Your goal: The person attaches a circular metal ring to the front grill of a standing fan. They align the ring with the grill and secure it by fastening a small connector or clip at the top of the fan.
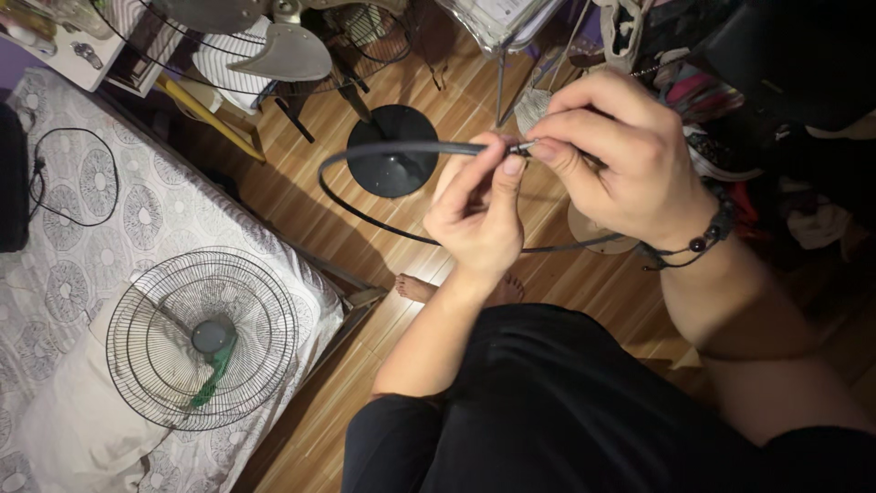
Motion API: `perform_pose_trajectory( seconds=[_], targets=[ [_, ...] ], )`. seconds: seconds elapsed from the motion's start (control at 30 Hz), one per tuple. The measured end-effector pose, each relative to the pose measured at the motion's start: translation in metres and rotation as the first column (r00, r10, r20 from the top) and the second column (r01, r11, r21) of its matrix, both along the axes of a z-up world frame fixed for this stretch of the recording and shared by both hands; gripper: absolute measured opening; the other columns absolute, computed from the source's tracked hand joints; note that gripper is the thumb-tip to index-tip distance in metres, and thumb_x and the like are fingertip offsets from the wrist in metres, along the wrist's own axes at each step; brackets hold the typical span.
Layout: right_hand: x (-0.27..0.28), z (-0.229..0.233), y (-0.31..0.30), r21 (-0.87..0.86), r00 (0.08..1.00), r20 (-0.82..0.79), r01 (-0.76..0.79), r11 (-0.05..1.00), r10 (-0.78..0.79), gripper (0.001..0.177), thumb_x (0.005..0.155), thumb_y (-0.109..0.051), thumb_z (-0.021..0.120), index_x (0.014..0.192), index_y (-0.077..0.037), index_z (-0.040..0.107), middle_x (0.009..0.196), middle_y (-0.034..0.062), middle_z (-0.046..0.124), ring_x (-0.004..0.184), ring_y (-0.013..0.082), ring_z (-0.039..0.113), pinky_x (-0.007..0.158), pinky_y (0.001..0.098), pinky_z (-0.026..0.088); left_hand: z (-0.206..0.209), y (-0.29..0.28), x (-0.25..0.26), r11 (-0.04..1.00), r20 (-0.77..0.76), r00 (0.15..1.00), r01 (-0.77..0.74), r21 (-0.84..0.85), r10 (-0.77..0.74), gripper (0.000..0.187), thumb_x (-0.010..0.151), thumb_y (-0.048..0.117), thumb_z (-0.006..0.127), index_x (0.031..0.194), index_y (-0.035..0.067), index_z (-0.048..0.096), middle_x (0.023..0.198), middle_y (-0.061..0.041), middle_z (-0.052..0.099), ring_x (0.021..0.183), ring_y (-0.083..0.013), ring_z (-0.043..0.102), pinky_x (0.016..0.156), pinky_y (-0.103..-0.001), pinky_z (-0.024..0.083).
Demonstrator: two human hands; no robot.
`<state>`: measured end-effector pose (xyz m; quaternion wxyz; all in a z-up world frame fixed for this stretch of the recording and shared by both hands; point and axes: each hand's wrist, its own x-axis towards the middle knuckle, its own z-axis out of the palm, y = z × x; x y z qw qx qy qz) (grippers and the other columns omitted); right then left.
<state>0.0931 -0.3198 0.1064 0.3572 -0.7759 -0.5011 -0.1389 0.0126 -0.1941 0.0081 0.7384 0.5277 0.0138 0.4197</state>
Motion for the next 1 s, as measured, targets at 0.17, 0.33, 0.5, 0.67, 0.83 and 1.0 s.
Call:
perform_pose_trajectory(
  seconds=[0.17, 0.33, 0.5, 0.67, 0.83, 1.0],
  targets=[
    [-0.001, 0.004, 0.019, 0.042, 1.0, -0.025, 0.01, 0.999, -0.009, 0.017, 0.105, -0.011, 0.077, 0.113, 0.002, 0.069, 0.106, 0.0135, 0.066, 0.097, 0.0263, 0.066, 0.081, 0.0337, 0.054, 0.007, 0.014, -0.005, 0.997, -0.01, 0.999, -0.043, 0.064, 0.044, 0.022, 0.102, -0.006, 0.074, 0.122, -0.002, 0.071, 0.117, -0.012, 0.07, 0.094, -0.0085, 0.066, 0.077, -0.017, 0.053],
    [-0.001, 0.007, 0.042, 0.121, 0.971, -0.203, -0.1, 0.988, 0.123, 0.011, 0.109, -0.007, 0.07, 0.112, 0.002, 0.065, 0.117, 0.0137, 0.066, 0.099, 0.0225, 0.069, 0.084, 0.0293, 0.055, 0.012, 0.039, -0.005, 0.992, -0.02, 0.995, -0.101, 0.081, 0.103, 0.02, 0.101, -0.005, 0.075, 0.121, -0.001, 0.072, 0.113, -0.01, 0.071, 0.085, -0.0053, 0.062, 0.07, -0.014, 0.047],
    [-0.003, 0.011, 0.078, 0.065, 0.979, -0.168, -0.103, 0.993, 0.112, 0.015, 0.107, -0.007, 0.066, 0.119, 0.003, 0.068, 0.119, 0.0159, 0.067, 0.101, 0.0245, 0.068, 0.086, 0.0312, 0.055, 0.011, 0.07, -0.007, 0.989, -0.046, 0.989, -0.138, 0.058, 0.141, 0.022, 0.098, -0.006, 0.076, 0.119, -0.002, 0.073, 0.113, -0.01, 0.071, 0.077, -0.0015, 0.057, 0.064, -0.013, 0.041],
    [-0.005, 0.023, 0.114, 0.107, 0.966, -0.133, -0.208, 0.972, 0.221, 0.033, 0.106, -0.023, 0.051, 0.119, 0.004, 0.065, 0.125, 0.0218, 0.062, 0.11, 0.0324, 0.065, 0.095, 0.039, 0.053, 0.014, 0.111, -0.01, 0.99, -0.019, 0.991, -0.132, 0.051, 0.133, 0.02, 0.101, -0.006, 0.075, 0.121, -0.002, 0.073, 0.114, -0.01, 0.071, 0.086, -0.0054, 0.062, 0.072, -0.015, 0.047],
    [-0.003, 0.015, 0.15, 0.15, 0.928, -0.269, -0.225, 0.963, 0.258, 0.052, 0.111, -0.041, 0.043, 0.13, 0.006, 0.055, 0.129, 0.0195, 0.064, 0.1, 0.0241, 0.063, 0.089, 0.0346, 0.052, 0.013, 0.15, -0.009, 0.997, 0.046, 0.997, -0.053, -0.048, 0.055, 0.022, 0.103, -0.007, 0.071, 0.125, -0.002, 0.07, 0.117, -0.012, 0.069, 0.102, -0.0136, 0.07, 0.09, -0.023, 0.057],
    [0.0, 0.01, 0.183, 0.087, 0.911, -0.262, -0.306, 0.948, 0.318, 0.07, 0.114, -0.057, 0.025, 0.138, 0.003, 0.053, 0.141, 0.0215, 0.056, 0.117, 0.0286, 0.062, 0.099, 0.0379, 0.052, 0.006, 0.189, -0.012, 0.995, -0.025, 0.995, -0.098, -0.016, 0.098, 0.019, 0.102, -0.011, 0.072, 0.121, -0.007, 0.07, 0.114, -0.016, 0.069, 0.089, -0.0111, 0.061, 0.079, -0.019, 0.05]
  ],
)
